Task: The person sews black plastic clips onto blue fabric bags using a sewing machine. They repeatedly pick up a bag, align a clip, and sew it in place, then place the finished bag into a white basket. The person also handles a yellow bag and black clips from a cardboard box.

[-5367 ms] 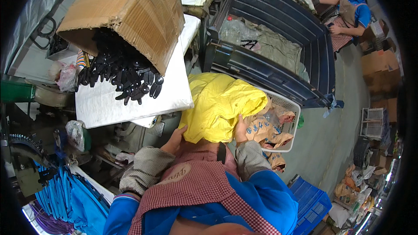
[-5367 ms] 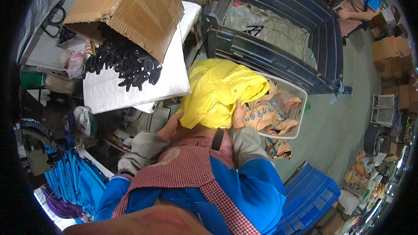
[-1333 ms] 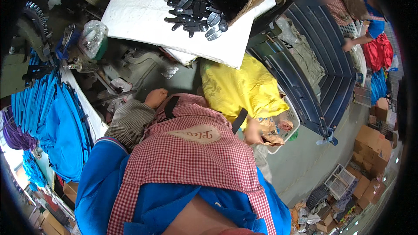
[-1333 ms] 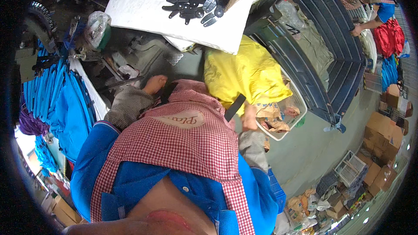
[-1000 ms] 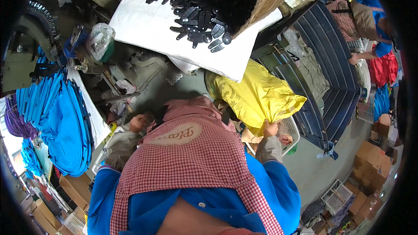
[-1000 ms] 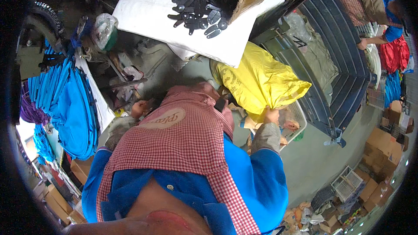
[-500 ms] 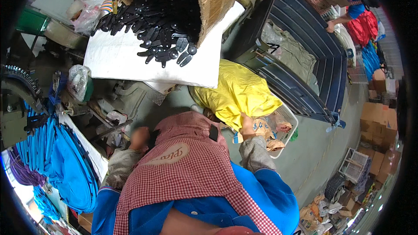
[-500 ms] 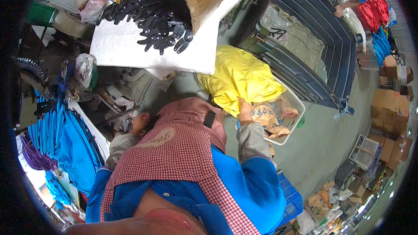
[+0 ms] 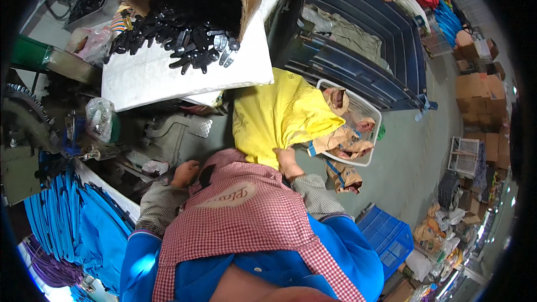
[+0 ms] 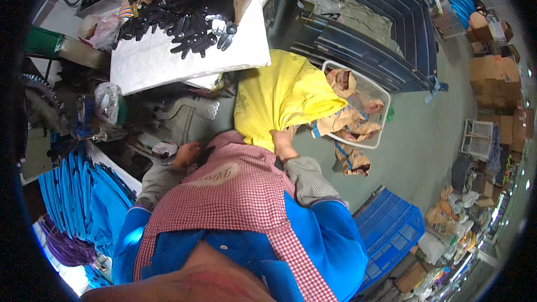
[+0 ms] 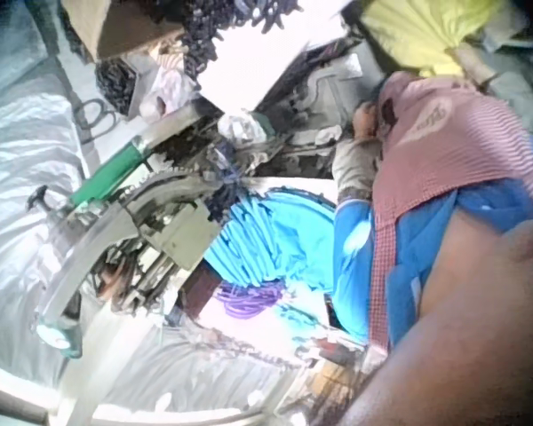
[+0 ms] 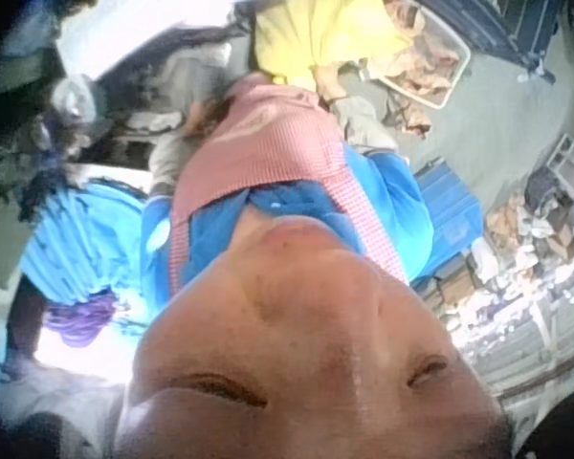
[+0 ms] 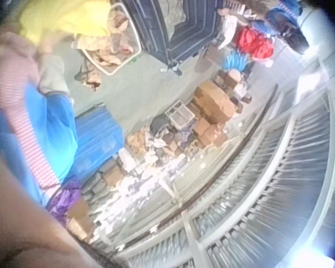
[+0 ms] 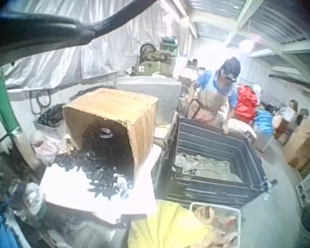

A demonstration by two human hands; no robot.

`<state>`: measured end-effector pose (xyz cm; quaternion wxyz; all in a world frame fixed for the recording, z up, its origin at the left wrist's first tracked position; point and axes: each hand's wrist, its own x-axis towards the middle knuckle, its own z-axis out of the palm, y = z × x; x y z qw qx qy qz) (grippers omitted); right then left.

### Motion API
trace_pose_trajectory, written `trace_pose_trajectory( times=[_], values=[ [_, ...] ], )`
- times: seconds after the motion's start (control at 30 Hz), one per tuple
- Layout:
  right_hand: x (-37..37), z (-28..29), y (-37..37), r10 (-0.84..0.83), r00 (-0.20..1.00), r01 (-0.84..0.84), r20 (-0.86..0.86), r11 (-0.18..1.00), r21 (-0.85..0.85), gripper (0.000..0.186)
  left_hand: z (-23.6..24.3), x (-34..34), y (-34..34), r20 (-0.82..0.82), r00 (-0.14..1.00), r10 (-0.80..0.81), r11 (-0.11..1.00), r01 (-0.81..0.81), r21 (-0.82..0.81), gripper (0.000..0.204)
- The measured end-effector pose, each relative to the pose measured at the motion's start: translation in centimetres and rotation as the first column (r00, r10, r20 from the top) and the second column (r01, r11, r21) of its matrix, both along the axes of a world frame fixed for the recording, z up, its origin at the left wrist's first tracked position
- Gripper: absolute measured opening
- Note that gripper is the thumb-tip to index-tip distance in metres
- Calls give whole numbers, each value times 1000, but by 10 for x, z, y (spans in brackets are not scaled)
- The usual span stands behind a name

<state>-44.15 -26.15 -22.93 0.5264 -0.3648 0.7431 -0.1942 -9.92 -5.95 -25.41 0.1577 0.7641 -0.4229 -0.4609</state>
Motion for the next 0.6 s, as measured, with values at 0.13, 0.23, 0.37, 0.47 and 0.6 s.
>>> trace_pose_trajectory(
  times=[0.13,0.23,0.37,0.47,0.6],
  values=[
    [-21,69,22,-76,981,39,180,979,200,33,3,14,25,111,993,-38,999,38,5,30],
    [-39,76,-9,-33,999,31,12,994,103,36,-44,30,63,36,998,42,993,-46,105,28],
    [-51,39,-48,-92,933,97,347,995,3,37,41,11,13,28,985,172,971,-175,165,28],
    [-58,-29,-49,173,974,-149,144,974,-168,30,-42,36,57,44,982,184,983,-183,-24,29],
    [-59,-25,-21,262,965,-261,10,964,-40,35,2,9,34,-66,947,313,946,-317,-63,32]
  ],
)
